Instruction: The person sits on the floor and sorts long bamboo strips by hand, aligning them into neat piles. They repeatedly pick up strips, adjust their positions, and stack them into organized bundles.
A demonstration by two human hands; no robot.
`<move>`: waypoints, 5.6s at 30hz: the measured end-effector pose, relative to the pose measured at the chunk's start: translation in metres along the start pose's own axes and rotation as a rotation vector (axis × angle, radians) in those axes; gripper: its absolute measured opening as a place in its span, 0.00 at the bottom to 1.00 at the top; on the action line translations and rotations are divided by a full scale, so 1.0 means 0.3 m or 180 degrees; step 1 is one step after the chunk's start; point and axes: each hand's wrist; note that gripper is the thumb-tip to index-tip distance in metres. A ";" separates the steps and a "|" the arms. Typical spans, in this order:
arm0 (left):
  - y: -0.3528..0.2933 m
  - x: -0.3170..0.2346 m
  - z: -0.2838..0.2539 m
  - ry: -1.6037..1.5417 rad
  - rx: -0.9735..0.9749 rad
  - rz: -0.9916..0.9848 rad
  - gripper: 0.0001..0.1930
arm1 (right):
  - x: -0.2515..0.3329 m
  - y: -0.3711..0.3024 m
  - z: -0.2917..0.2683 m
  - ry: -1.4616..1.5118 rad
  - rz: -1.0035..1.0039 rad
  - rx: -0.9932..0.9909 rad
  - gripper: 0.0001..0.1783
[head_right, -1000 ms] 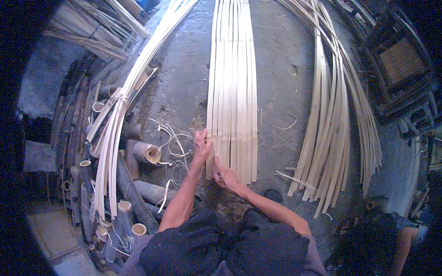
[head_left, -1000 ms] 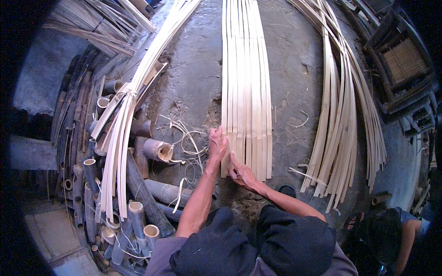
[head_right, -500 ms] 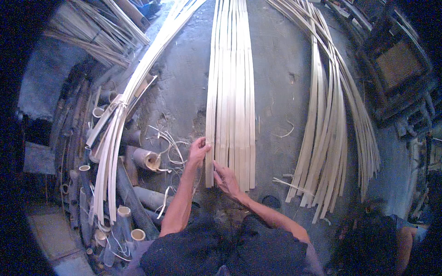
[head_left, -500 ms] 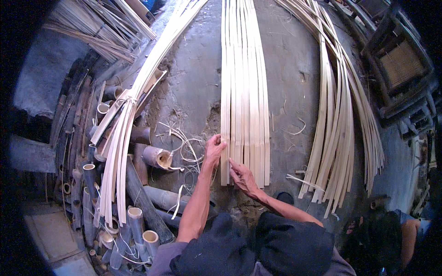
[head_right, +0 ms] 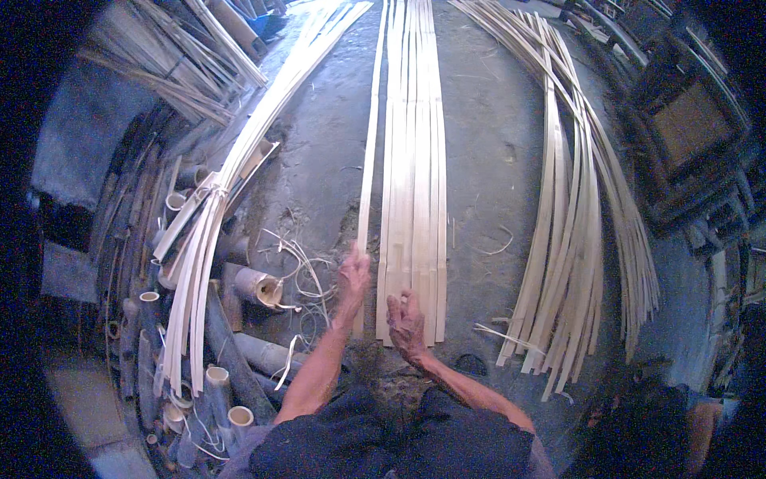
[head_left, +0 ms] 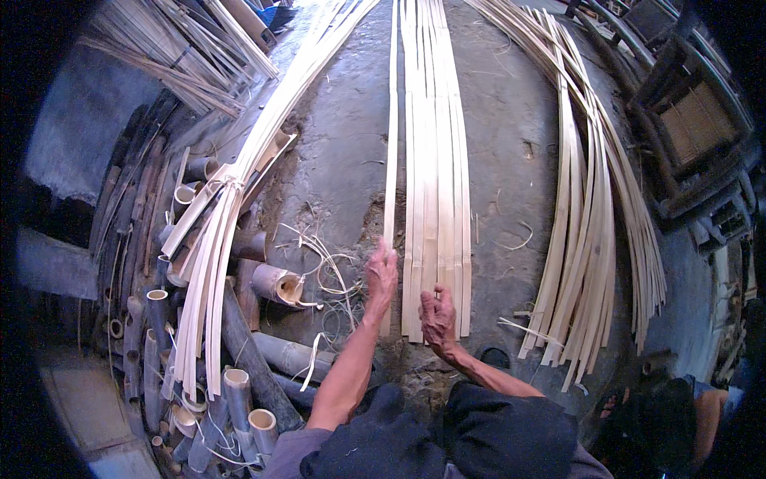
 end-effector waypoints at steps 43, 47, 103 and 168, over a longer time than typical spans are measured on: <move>-0.010 -0.086 -0.025 0.1310 0.0749 -0.0109 0.24 | -0.045 0.050 -0.111 -0.0905 -0.0313 0.0056 0.31; -0.005 0.045 0.056 0.0994 0.0071 0.0289 0.23 | -0.073 0.064 -0.114 -0.1155 -0.0383 0.0100 0.30; 0.080 0.058 0.020 0.0658 0.0464 0.0351 0.30 | -0.337 0.171 0.091 -0.1494 -0.0629 0.1136 0.37; -0.254 -0.092 0.213 0.2258 0.1296 0.1899 0.34 | -0.051 0.147 -0.870 -0.1772 0.0092 -0.1900 0.25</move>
Point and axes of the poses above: each hand's wrist, its own y-axis towards the middle knuckle, its own z-axis out of the palm, x = y × z
